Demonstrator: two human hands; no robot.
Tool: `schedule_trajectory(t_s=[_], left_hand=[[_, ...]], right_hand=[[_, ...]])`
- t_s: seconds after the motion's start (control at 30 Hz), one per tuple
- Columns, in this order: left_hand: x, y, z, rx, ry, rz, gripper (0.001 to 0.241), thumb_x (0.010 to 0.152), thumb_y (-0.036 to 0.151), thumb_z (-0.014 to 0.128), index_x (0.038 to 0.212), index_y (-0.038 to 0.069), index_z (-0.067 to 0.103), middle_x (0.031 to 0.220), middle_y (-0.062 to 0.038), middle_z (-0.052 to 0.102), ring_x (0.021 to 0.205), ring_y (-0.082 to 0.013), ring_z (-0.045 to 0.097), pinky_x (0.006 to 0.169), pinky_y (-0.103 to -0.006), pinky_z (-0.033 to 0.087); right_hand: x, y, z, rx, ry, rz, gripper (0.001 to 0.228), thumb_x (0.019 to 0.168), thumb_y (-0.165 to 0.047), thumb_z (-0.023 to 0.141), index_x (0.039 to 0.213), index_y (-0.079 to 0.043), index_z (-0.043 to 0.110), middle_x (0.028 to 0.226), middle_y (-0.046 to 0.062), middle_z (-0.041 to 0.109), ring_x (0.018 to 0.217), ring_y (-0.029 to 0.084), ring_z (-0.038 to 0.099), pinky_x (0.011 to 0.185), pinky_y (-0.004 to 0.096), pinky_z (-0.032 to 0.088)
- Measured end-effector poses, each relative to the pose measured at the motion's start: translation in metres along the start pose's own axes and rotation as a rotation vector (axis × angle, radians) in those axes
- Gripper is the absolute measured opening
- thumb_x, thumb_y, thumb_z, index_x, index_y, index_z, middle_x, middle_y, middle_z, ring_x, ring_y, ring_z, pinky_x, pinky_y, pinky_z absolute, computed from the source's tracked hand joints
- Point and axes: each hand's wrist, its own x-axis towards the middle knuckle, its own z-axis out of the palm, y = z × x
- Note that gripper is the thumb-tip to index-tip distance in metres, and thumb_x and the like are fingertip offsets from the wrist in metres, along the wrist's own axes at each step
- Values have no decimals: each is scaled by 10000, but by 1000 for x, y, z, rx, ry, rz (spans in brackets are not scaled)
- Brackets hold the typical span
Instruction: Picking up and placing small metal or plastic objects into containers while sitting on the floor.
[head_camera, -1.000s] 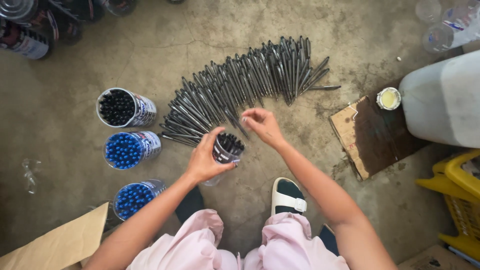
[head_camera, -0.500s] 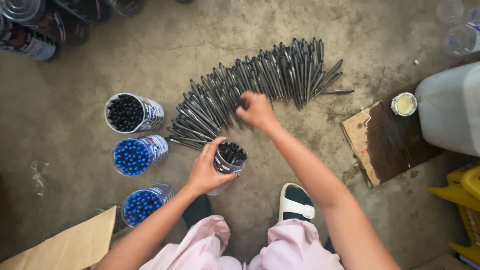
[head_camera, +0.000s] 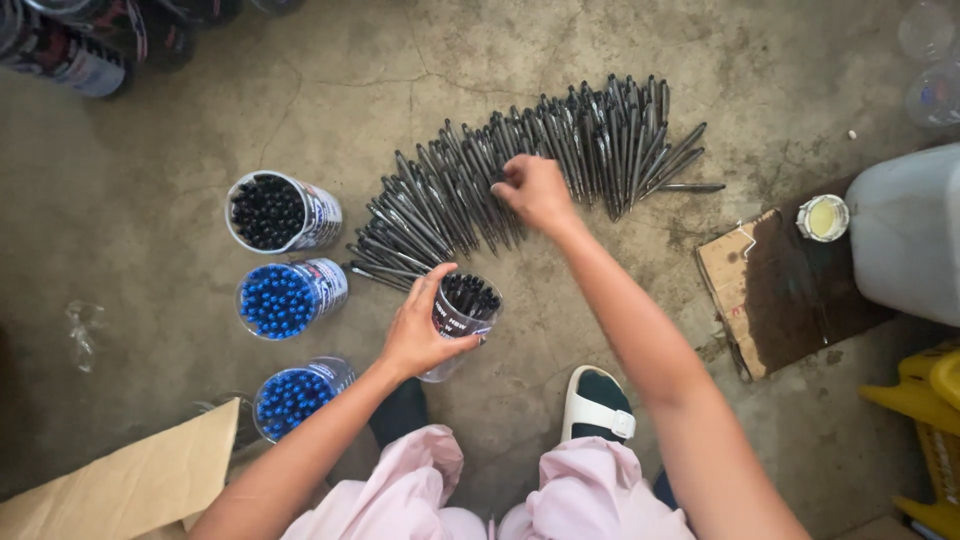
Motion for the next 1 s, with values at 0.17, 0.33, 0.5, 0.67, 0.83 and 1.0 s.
schedule_trajectory(t_s=[0.17,0.33,0.5,0.67,0.83,1.0], left_hand=[[-1,-5,1,-14,15,-2,1018,557,352,910,1450,203,446,1274,-125,599,1165,-349,640,953,-458,529],[-2,-4,3,-26,41,11,1028,547,356,918,1441,198,438,1300,-129,586,1175,-349,628,936,-461,527],[-7,-1,3,17,15,13,1015,553,348,906,1452,219,453,1211,-125,611,1130,-348,651,944,-467,534],[-7,3,5,31,9,23,1021,543,358,900,1449,219,451,1212,-125,607,1119,-354,654,933,-473,535],[-6,3,5,62,1,28,1039,536,366,906,1456,217,444,1228,-134,599,1132,-365,638,935,-482,526],[-6,7,3,45,-12,12,1017,541,369,899,1450,232,466,1262,-120,607,1148,-348,641,964,-472,522]], right_hand=[[-39,-13,-55,522,-69,14,232,877,-154,820,1039,-18,726,874,73,748,752,152,708,683,300,574],[-79,-22,-54,905,-165,72,142,923,-83,772,1023,-6,708,838,69,741,674,109,683,614,263,569],[-109,-13,-5,1086,-251,114,189,915,-76,728,1093,-32,684,926,44,745,721,95,704,656,242,586],[-133,-7,29,1039,-257,95,240,900,-75,778,1102,-30,658,917,48,731,730,90,684,633,248,566],[-125,-2,24,817,-263,32,164,910,-133,823,983,-34,715,836,44,716,705,65,653,618,235,552],[-69,48,8,728,71,58,111,957,-161,714,991,-59,743,832,0,738,648,69,649,589,236,538]])
